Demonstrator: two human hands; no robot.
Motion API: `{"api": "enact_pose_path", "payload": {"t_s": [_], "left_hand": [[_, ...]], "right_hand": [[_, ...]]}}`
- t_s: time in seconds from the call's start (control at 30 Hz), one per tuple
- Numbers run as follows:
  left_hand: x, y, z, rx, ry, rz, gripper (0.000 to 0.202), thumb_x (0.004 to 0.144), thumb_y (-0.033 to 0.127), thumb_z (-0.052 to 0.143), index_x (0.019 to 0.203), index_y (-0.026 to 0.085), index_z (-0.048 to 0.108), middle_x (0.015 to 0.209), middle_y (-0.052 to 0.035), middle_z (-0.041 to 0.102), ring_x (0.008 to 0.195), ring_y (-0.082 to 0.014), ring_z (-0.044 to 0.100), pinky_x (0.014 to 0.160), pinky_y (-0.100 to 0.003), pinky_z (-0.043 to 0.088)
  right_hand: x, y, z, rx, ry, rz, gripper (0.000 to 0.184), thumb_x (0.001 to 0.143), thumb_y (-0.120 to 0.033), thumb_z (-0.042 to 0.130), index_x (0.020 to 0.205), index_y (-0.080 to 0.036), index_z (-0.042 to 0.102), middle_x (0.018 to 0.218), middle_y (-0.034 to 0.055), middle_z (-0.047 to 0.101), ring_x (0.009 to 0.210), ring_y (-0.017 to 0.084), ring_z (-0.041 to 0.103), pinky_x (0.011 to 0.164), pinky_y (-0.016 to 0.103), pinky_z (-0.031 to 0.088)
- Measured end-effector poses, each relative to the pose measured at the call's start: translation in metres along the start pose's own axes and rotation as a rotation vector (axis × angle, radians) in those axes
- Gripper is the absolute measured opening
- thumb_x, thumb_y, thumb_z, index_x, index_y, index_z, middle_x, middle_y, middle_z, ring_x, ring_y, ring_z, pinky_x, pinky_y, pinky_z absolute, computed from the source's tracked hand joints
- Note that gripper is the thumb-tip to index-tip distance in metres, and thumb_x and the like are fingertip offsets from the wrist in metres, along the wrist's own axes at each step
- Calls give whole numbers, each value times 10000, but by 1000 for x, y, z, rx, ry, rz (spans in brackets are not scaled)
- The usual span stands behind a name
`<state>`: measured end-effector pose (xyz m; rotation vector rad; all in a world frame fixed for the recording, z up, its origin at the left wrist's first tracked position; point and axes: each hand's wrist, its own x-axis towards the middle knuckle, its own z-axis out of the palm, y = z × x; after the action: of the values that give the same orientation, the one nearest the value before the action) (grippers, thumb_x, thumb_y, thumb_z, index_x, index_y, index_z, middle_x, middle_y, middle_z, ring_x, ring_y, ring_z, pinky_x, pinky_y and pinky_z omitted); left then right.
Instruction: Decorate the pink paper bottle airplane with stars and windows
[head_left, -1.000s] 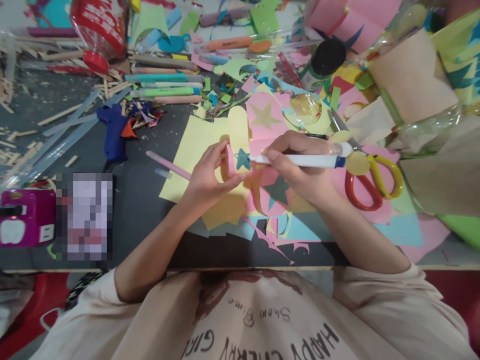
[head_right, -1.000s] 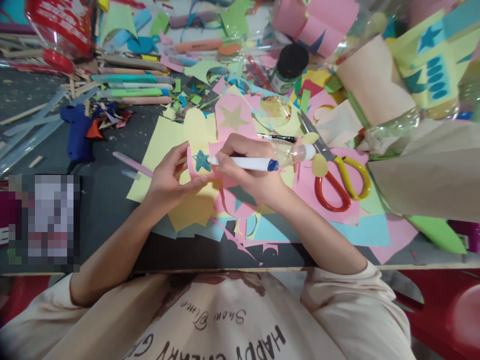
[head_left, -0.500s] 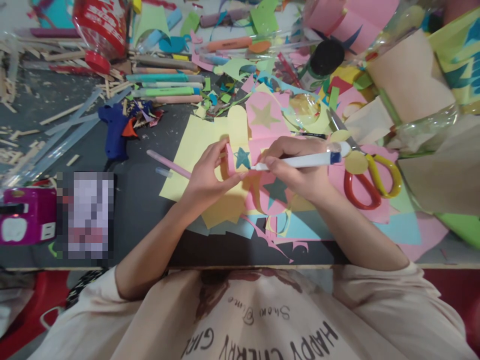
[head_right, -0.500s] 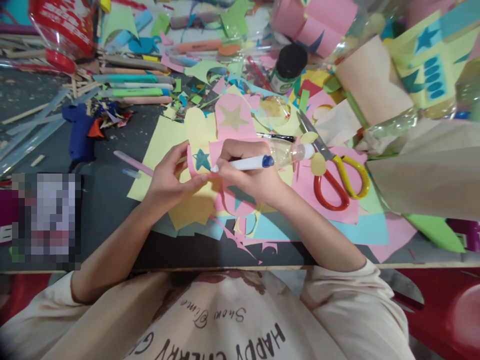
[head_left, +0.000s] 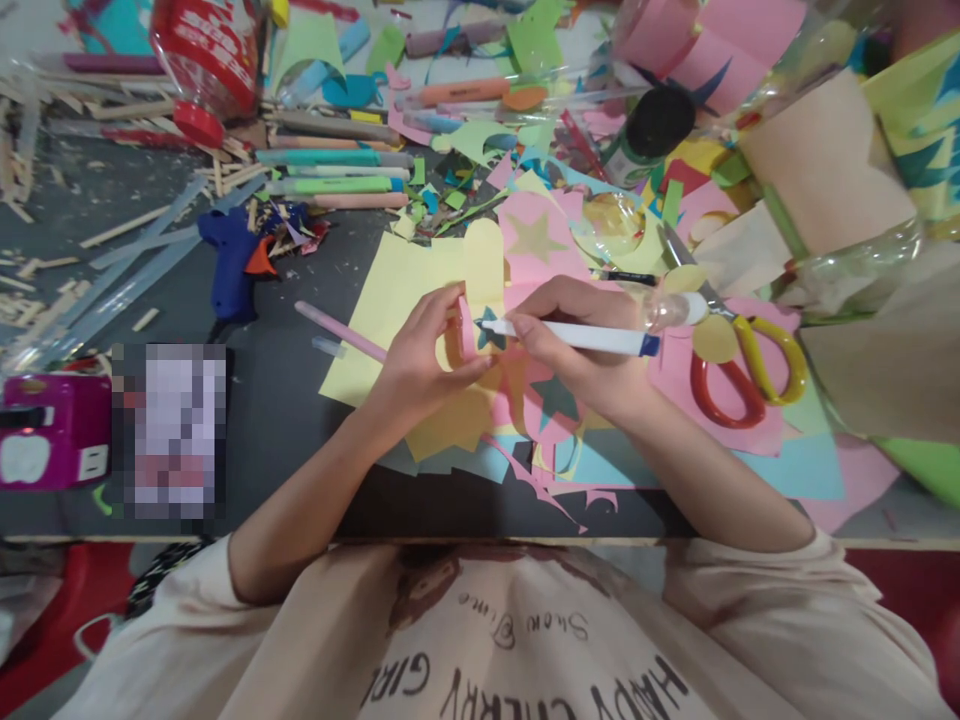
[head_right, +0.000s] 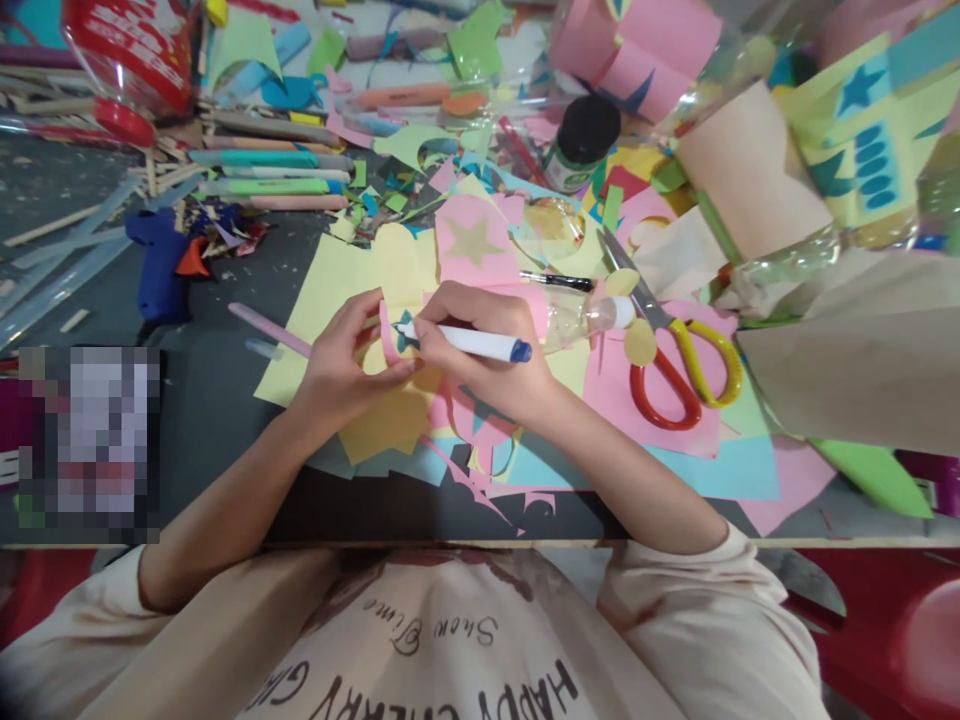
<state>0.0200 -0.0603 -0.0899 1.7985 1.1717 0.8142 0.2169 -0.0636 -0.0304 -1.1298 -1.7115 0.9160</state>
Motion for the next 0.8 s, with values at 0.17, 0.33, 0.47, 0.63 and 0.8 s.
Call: {"api": "enact_pose_path", "payload": {"t_s": [0.17,0.33,0.47,0.63,0.8], "left_hand": [[0,0,1,-24,21,12,651,836,504,727,1391,249,502,1466,-117,551,1371,-318,550,1125,-452,524],[0,1,2,-30,22,9,649,828,472,735,1390,251,498,1464,-115,553,1366,-319,555,1119,-463,530],[0,1,1,-29,9,-3,665,827,485,735,1403,255,495,1481,-112,538,1383,-320,539,1133,-458,521],[0,0,1,-28,6,-5,658,841,497,722,1405,247,492,1485,-116,532,1373,-313,547,1133,-437,522],[-1,1,1,0,5,13,655,854,483,705,1417,235,478,1487,-122,532,1372,-309,549,1121,-429,528]], "right_hand": [[1,-2,-1,-35,14,1,201,905,-293,638,721,-219,609,638,-24,630,549,105,536,526,249,457],[1,-2,-1,-21,28,-19,180,879,-228,647,706,-220,599,618,-36,614,528,104,519,509,249,441],[1,-1,1,19,31,-31,172,873,-174,638,711,-219,598,624,-38,620,538,104,538,509,247,433],[0,0,2,61,67,-32,188,860,-154,658,695,-215,592,605,-50,610,524,91,527,494,232,421],[0,0,1,24,59,-21,207,890,-228,656,697,-219,578,611,-45,607,536,97,536,515,241,447]]}}
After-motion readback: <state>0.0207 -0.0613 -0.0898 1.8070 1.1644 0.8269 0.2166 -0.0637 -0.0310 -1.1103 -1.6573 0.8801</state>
